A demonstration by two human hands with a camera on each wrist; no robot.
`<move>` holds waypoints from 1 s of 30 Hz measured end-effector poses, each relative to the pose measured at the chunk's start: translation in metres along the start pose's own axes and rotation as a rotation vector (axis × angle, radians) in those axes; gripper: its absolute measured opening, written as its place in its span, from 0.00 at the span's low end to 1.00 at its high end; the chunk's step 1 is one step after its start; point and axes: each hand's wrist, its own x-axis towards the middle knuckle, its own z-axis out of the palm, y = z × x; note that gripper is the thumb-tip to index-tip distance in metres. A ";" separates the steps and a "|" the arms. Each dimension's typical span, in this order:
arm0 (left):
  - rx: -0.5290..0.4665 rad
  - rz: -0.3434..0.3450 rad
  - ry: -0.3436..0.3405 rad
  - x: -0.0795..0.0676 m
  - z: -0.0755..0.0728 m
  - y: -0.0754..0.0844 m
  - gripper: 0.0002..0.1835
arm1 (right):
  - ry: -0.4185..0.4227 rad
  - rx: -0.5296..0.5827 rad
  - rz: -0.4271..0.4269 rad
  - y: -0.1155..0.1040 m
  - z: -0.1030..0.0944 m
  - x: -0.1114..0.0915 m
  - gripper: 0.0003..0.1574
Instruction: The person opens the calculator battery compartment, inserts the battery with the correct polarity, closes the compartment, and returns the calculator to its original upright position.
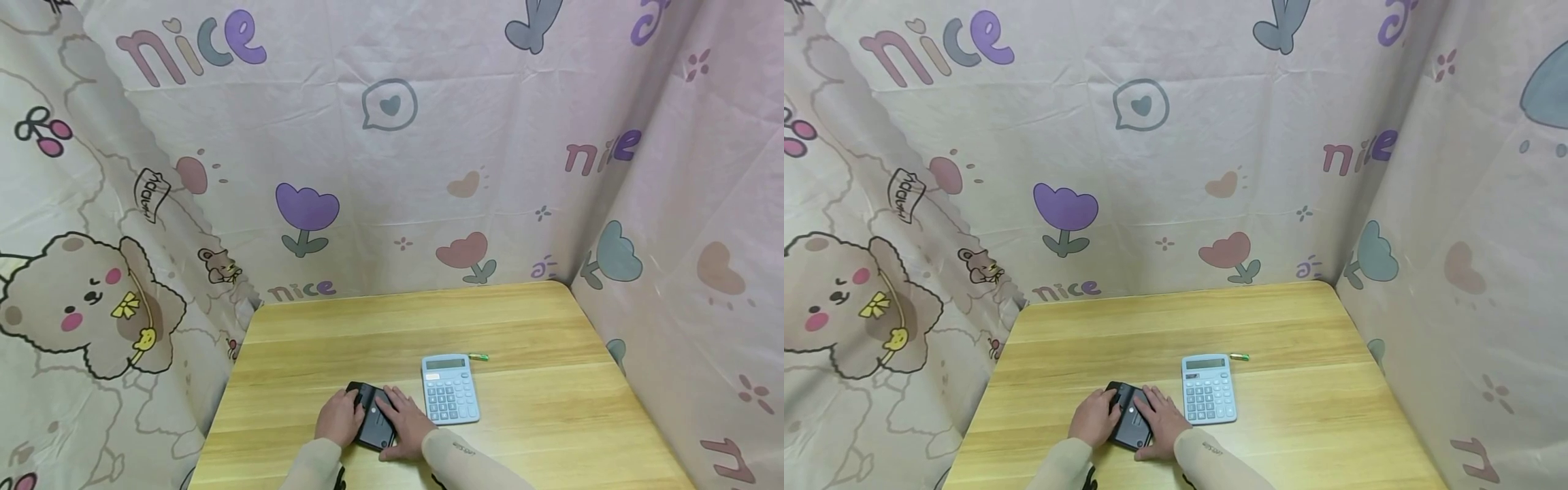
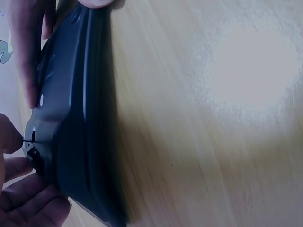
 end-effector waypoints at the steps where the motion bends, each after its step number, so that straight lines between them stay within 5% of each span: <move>1: 0.000 -0.007 0.003 0.000 0.000 0.001 0.20 | -0.003 0.004 0.002 0.000 0.001 0.000 0.69; 7: 0.010 -0.021 0.018 0.000 0.001 0.004 0.20 | -0.008 0.015 0.009 0.000 0.004 0.001 0.69; 16: 0.008 0.054 0.068 -0.002 0.001 0.003 0.18 | 0.011 0.008 0.002 -0.001 0.001 0.001 0.69; 30: 0.012 0.050 0.041 -0.005 0.002 0.000 0.13 | 0.018 -0.002 0.001 -0.001 -0.001 0.000 0.69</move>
